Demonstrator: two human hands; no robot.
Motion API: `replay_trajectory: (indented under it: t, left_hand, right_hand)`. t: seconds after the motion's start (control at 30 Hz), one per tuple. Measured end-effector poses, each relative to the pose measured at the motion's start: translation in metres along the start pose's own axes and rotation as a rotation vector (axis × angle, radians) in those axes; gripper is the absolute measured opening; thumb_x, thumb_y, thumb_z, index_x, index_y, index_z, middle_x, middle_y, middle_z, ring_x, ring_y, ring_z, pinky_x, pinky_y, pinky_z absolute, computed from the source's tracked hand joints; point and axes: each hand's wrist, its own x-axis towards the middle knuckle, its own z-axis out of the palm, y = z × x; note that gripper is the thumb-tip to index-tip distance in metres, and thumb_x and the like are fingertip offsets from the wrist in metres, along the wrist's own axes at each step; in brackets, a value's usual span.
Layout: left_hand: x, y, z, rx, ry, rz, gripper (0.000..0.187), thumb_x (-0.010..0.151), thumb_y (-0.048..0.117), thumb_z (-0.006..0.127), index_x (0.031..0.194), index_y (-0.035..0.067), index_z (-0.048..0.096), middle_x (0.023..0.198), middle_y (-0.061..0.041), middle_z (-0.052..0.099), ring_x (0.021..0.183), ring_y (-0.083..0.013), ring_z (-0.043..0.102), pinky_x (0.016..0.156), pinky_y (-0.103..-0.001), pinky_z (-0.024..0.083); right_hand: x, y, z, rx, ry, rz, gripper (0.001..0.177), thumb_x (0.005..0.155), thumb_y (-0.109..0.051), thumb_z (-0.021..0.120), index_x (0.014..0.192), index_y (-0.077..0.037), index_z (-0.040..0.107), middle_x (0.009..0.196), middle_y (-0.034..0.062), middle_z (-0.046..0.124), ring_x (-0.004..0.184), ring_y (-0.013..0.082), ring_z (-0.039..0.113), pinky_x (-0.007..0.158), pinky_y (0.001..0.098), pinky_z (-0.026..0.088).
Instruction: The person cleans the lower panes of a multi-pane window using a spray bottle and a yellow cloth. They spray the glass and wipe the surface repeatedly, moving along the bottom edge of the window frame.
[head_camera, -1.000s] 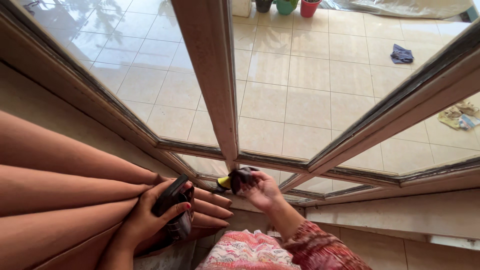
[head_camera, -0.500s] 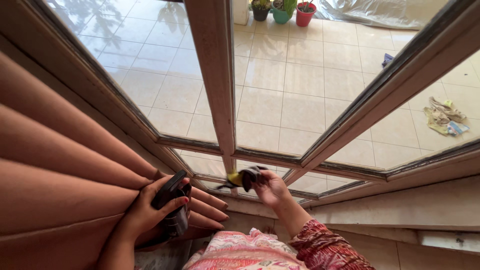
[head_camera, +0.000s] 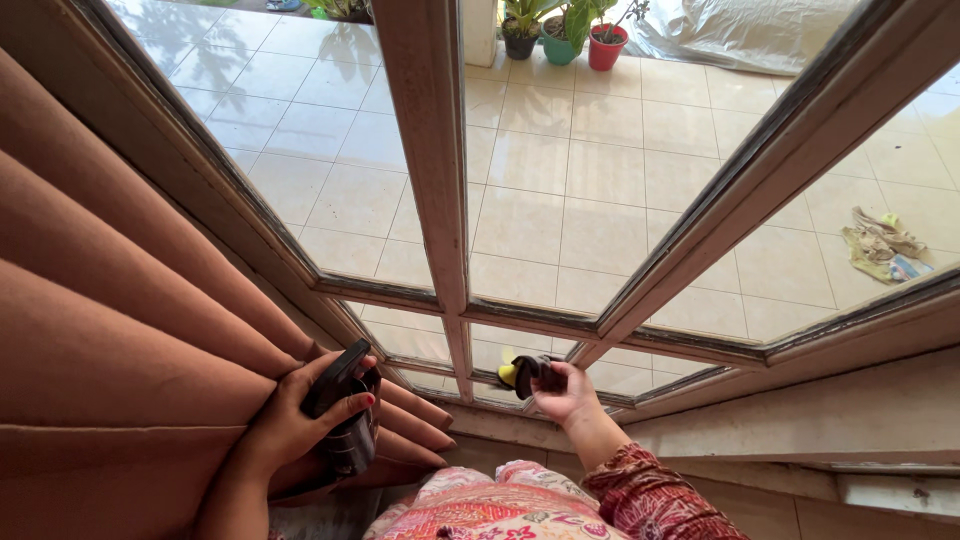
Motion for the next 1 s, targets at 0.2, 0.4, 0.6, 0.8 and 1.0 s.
replay_trajectory:
  t: [0.2, 0.4, 0.6, 0.8, 1.0]
  left_hand:
    - [0.002, 0.001, -0.001, 0.01, -0.004, -0.031, 0.061, 0.076, 0.035, 0.084, 0.127, 0.007, 0.069, 0.11, -0.006, 0.079, 0.104, -0.0142, 0.071, 0.091, -0.03, 0.055]
    - [0.005, 0.001, -0.002, -0.013, 0.006, -0.077, 0.062, 0.075, 0.035, 0.084, 0.129, 0.009, 0.068, 0.108, -0.007, 0.078, 0.103, -0.0148, 0.071, 0.09, -0.031, 0.055]
    - [0.007, 0.0, -0.001, 0.037, 0.008, 0.009, 0.059, 0.076, 0.033, 0.084, 0.127, 0.007, 0.068, 0.108, -0.007, 0.078, 0.103, -0.0145, 0.07, 0.091, -0.031, 0.054]
    - [0.003, -0.001, -0.003, -0.006, -0.014, 0.024, 0.055, 0.079, 0.033, 0.082, 0.126, 0.008, 0.069, 0.104, -0.007, 0.079, 0.1, -0.0134, 0.073, 0.09, -0.03, 0.056]
    - [0.001, 0.002, -0.001, -0.014, -0.015, 0.007, 0.053, 0.079, 0.03, 0.082, 0.125, 0.008, 0.069, 0.103, -0.008, 0.077, 0.099, -0.0139, 0.069, 0.089, -0.03, 0.055]
  right_hand:
    - [-0.054, 0.001, 0.028, -0.046, -0.252, 0.042, 0.019, 0.09, -0.007, 0.057, 0.106, -0.001, 0.063, 0.105, 0.0133, 0.07, 0.099, 0.028, 0.066, 0.093, 0.0415, 0.055]
    - [-0.041, 0.011, 0.033, -0.077, -0.09, 0.063, 0.021, 0.093, -0.009, 0.057, 0.111, 0.001, 0.062, 0.108, 0.0153, 0.069, 0.101, 0.0284, 0.063, 0.094, 0.0417, 0.052]
    - [-0.049, 0.016, 0.042, -0.116, -0.265, 0.142, 0.022, 0.092, -0.006, 0.056, 0.112, 0.003, 0.061, 0.109, 0.0159, 0.069, 0.101, 0.0307, 0.065, 0.092, 0.0427, 0.055]
    - [-0.034, 0.02, 0.04, -0.176, -0.193, 0.125, 0.021, 0.092, -0.006, 0.058, 0.112, 0.0, 0.063, 0.108, 0.0149, 0.07, 0.099, 0.0282, 0.066, 0.089, 0.0404, 0.056]
    - [-0.053, 0.022, 0.049, -0.213, -0.313, 0.158, 0.021, 0.094, -0.009, 0.061, 0.112, 0.002, 0.063, 0.109, 0.0144, 0.069, 0.102, 0.0287, 0.067, 0.088, 0.0416, 0.058]
